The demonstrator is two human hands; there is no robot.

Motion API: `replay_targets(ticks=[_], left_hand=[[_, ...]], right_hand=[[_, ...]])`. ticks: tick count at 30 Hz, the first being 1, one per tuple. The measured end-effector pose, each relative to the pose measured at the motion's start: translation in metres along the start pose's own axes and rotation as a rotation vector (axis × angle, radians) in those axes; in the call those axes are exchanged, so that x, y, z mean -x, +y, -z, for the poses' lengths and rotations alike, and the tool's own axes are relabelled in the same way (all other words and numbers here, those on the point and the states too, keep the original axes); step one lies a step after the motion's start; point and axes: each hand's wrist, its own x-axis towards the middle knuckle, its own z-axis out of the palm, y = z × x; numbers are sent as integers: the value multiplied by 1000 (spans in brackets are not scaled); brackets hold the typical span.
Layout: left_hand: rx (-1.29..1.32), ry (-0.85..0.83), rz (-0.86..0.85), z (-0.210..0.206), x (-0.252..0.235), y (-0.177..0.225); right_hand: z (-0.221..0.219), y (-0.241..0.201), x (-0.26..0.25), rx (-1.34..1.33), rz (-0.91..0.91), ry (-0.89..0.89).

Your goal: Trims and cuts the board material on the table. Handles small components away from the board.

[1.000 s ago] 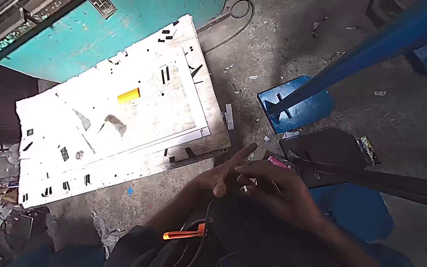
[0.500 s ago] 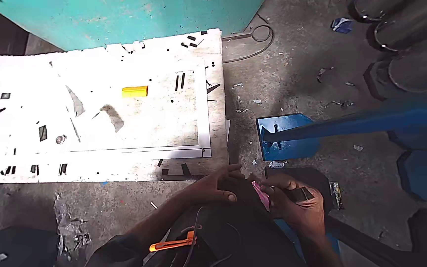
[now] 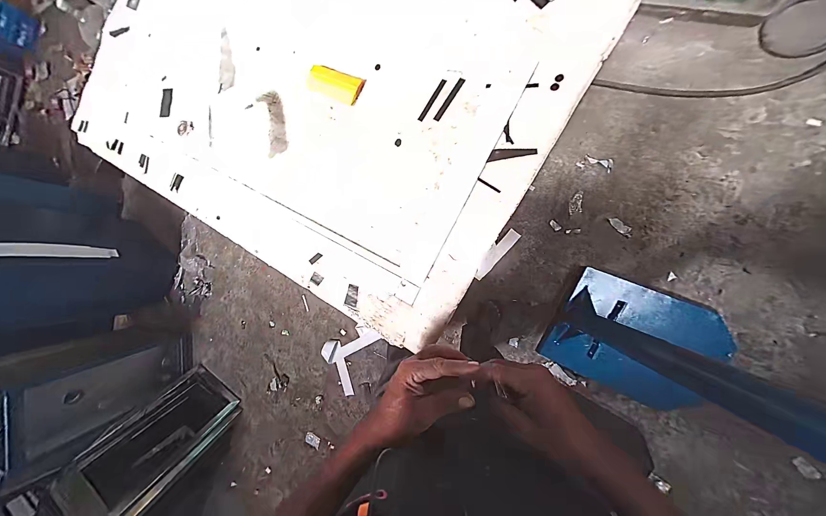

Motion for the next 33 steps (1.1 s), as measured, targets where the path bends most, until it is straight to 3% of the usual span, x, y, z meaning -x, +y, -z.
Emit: replay_targets(ticks=[7, 14, 17, 24, 33], left_hand=[[-70, 217, -142, -31, 18, 1], [-56, 317, -259, -47, 16, -7], [-86, 367, -289, -52, -3, -7], [55, 275, -291, -49, -73, -8], [134, 325, -297, -24, -160, 3]], right_hand=[[18, -14, -11, -135, 4, -149], [38, -23, -31, 239, 136, -185], [48, -26, -41, 388, 196, -132], [89, -30, -78, 365, 180, 55], [164, -29, -148, 441, 57, -286]])
